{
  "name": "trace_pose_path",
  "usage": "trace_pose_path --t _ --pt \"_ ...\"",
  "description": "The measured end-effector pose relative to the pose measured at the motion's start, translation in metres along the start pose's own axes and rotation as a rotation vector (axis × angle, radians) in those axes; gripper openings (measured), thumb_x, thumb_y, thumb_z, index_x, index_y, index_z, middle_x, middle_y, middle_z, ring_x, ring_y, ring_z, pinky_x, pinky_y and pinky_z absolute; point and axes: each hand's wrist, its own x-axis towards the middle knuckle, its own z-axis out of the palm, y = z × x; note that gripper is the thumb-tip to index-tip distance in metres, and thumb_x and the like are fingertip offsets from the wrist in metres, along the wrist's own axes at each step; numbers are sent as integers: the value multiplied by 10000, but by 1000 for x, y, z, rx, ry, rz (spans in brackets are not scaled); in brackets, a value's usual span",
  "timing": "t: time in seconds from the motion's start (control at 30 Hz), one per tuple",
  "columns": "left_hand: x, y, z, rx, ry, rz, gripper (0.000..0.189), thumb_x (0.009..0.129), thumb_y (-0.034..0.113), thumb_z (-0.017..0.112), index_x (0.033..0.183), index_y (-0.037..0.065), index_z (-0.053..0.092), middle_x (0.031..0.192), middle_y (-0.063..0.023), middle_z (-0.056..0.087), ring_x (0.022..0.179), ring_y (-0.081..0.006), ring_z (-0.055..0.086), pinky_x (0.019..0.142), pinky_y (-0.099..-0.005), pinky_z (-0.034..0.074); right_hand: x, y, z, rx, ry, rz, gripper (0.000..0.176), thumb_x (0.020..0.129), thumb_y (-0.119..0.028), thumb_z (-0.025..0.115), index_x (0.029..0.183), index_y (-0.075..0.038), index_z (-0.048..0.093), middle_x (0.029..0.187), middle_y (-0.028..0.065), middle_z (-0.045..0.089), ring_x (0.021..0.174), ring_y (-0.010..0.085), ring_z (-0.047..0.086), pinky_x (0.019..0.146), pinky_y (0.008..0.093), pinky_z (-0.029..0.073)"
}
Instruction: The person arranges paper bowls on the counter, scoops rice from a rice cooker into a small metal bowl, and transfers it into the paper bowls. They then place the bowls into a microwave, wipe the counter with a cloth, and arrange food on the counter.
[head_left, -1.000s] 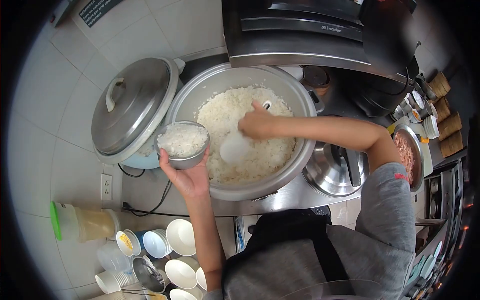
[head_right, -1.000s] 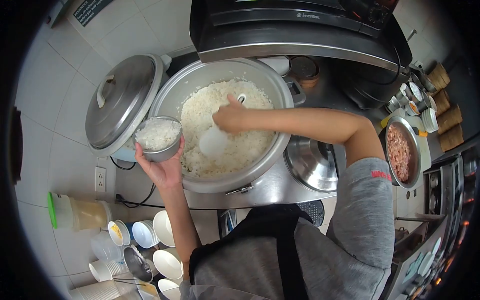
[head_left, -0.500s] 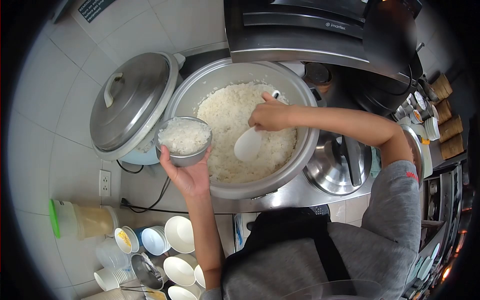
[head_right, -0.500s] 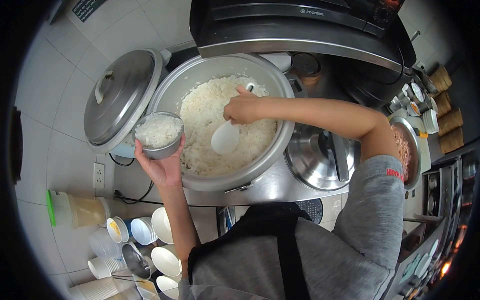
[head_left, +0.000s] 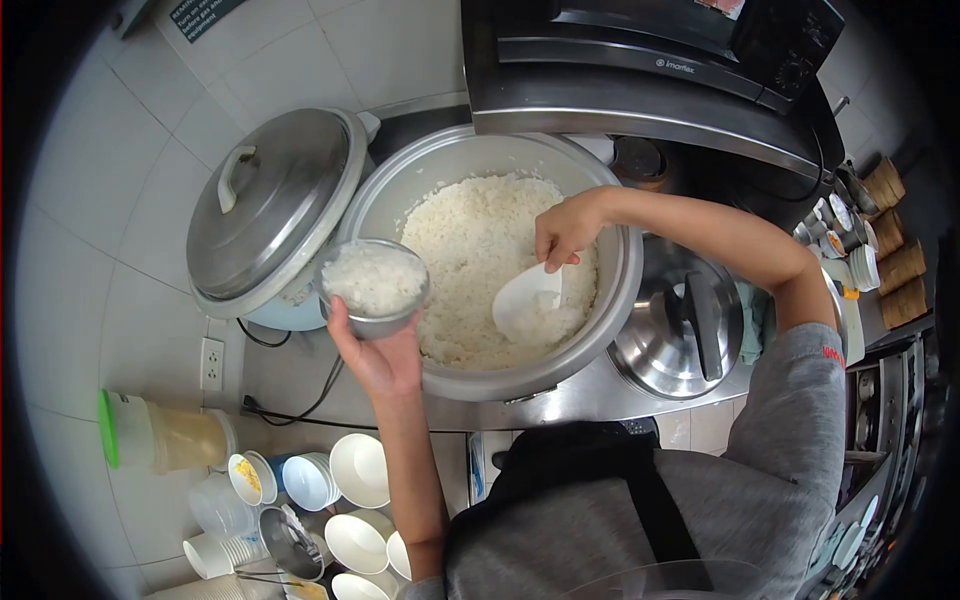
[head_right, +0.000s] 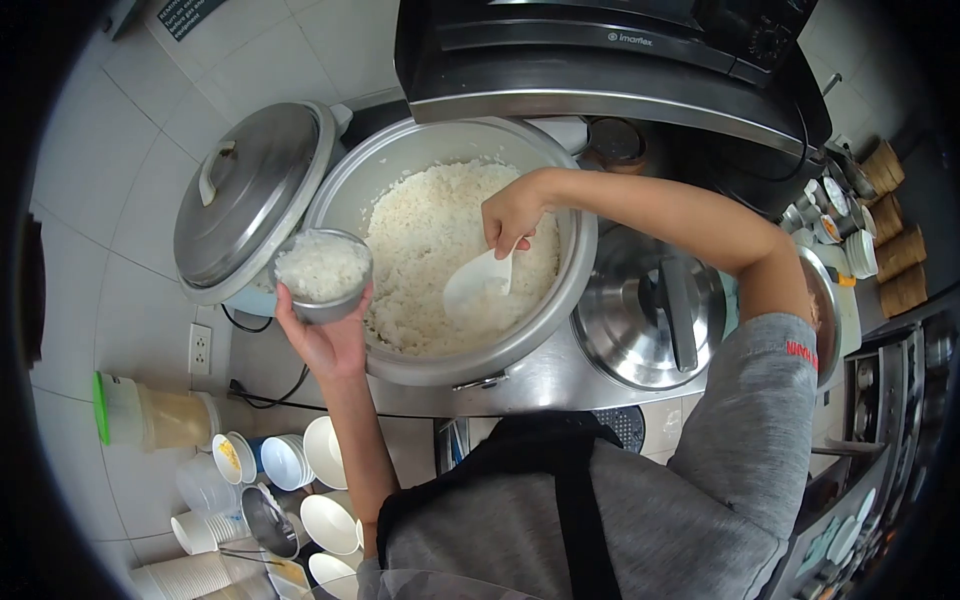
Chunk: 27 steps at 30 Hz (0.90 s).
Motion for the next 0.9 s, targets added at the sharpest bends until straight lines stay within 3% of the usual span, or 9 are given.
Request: trace_pose_path --t 0.07,0.27,0.33,0.4,0.5,0.6,0.67,0.73,0.9 --pt "-8 2 -3 24 -26 -15 577 852 455 504 1319 143 370 1343 -89 401 1218 -278 403 914 -510 381 -7 1 -10 128 55 -50 205 852 -215 584 799 -28 648 587 -14 548 574 78 483 530 251 361" --pt "-18 -6 8 84 28 20 523 864 430 516 1286 145 396 1301 -80 437 1173 -262 447 891 -478 409 -24 -39 -14 419 591 -137 164 840 -136 558 779 1 624 634 49 593 569 127 546 557 260 446" --pt "-16 -13 22 106 68 46 516 862 440 526 1272 159 389 1288 -69 440 1152 -261 457 847 -472 422 -3 -51 10 166 853 -392 147 823 -50 523 923 20 605 678 97 600 604 201 590 600 307 488" --pt "-11 -15 35 134 91 72 525 858 456 529 1270 165 382 1288 -63 438 1146 -262 458 828 -471 424 13 -75 53 -320 1311 -556 323 795 13 500 1116 29 535 729 135 598 609 251 600 601 340 500" --pt "1 -12 25 99 29 -1 552 837 490 544 1254 157 398 1280 -63 443 1136 -253 460 819 -474 422 14 -94 77 -446 1517 -605 488 825 2 479 1307 -35 411 737 113 583 584 222 589 558 321 494" --pt "4 -7 10 50 5 15 558 841 433 535 1303 192 336 1310 -78 408 1168 -267 436 853 -494 415 -5 -84 46 171 1151 -397 504 874 -58 469 1366 -118 375 684 94 565 549 187 560 540 306 485" --pt "4 -1 8 3 -38 47 615 861 328 523 1388 283 208 1368 -92 333 1214 -297 395 880 -501 412 -15 -92 39 513 863 -359 465 923 -128 422 1382 -169 353 602 42 469 488 136 449 472 282 408" --pt "-4 -2 26 123 -11 191 628 846 218 537 1381 249 209 1368 -128 313 1227 -291 366 969 -472 355 -21 -100 31 824 547 -319 428 973 -198 375 1398 -221 332 519 -10 373 428 85 337 404 259 332" --pt "4 -14 35 341 -8 308 679 812 110 572 1373 218 206 1347 -147 312 1231 -266 333 1022 -411 291 -6 -116 55 908 361 -358 413 997 -265 313 1410 -253 298 504 -31 264 423 85 259 392 259 247"
